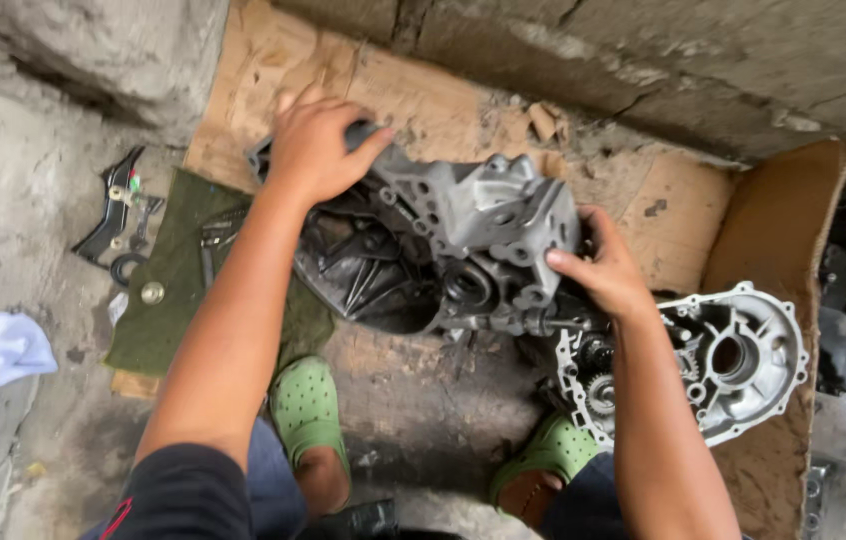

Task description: The person sits on the floor and assembles internal components of a disassembled engine casing. They insert a cylindrical metal part into the gear assembly, rotate the gears to check alignment, and adjust the position of the casing halves.

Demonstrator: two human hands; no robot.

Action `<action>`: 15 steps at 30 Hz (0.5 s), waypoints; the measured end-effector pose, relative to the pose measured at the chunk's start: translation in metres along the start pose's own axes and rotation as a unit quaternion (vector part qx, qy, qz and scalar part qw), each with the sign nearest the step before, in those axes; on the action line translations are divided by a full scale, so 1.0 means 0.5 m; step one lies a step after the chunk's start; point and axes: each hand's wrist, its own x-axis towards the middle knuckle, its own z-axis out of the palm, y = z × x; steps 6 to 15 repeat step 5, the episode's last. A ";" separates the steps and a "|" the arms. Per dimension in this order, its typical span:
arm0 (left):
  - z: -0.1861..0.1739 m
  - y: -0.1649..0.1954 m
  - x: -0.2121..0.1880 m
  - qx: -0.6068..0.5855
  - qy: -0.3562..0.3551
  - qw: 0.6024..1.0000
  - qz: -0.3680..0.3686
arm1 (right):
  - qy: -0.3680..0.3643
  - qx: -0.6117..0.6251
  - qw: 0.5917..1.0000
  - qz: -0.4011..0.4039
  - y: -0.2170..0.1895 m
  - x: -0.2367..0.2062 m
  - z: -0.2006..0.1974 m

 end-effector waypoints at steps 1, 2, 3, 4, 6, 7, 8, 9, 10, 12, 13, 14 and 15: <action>-0.004 -0.012 -0.021 0.000 0.022 1.000 -0.004 | 0.000 -0.006 1.000 -0.005 -0.011 -0.001 0.002; -0.008 -0.034 -0.053 -0.026 0.107 0.994 -0.012 | -0.007 -0.012 1.000 -0.009 -0.019 0.001 0.007; -0.013 -0.070 -0.075 -0.050 0.193 0.980 -0.018 | -0.015 0.014 1.000 -0.009 -0.026 0.010 0.011; -0.008 -0.109 -0.086 -0.163 0.276 0.939 -0.125 | -0.022 0.041 0.999 -0.005 -0.027 0.012 0.014; 0.009 -0.142 -0.109 -0.272 0.345 0.868 -0.233 | -0.032 0.069 0.997 0.005 -0.022 0.009 0.017; 0.009 -0.142 -0.109 -0.272 0.345 0.868 -0.233 | -0.032 0.069 0.997 0.005 -0.022 0.009 0.017; 0.009 -0.142 -0.109 -0.272 0.345 0.868 -0.233 | -0.032 0.069 0.997 0.005 -0.022 0.009 0.017; 0.009 -0.142 -0.109 -0.272 0.345 0.868 -0.233 | -0.032 0.069 0.997 0.005 -0.022 0.009 0.017; 0.009 -0.142 -0.109 -0.272 0.345 0.868 -0.233 | -0.032 0.069 0.997 0.005 -0.022 0.009 0.017; 0.009 -0.142 -0.109 -0.272 0.345 0.868 -0.233 | -0.032 0.069 0.997 0.005 -0.022 0.009 0.017; 0.009 -0.142 -0.109 -0.272 0.345 0.868 -0.233 | -0.032 0.069 0.997 0.005 -0.022 0.009 0.017; 0.009 -0.142 -0.109 -0.272 0.345 0.868 -0.233 | -0.032 0.069 0.997 0.005 -0.022 0.009 0.017; 0.009 -0.142 -0.109 -0.272 0.345 0.868 -0.233 | -0.032 0.069 0.997 0.005 -0.022 0.009 0.017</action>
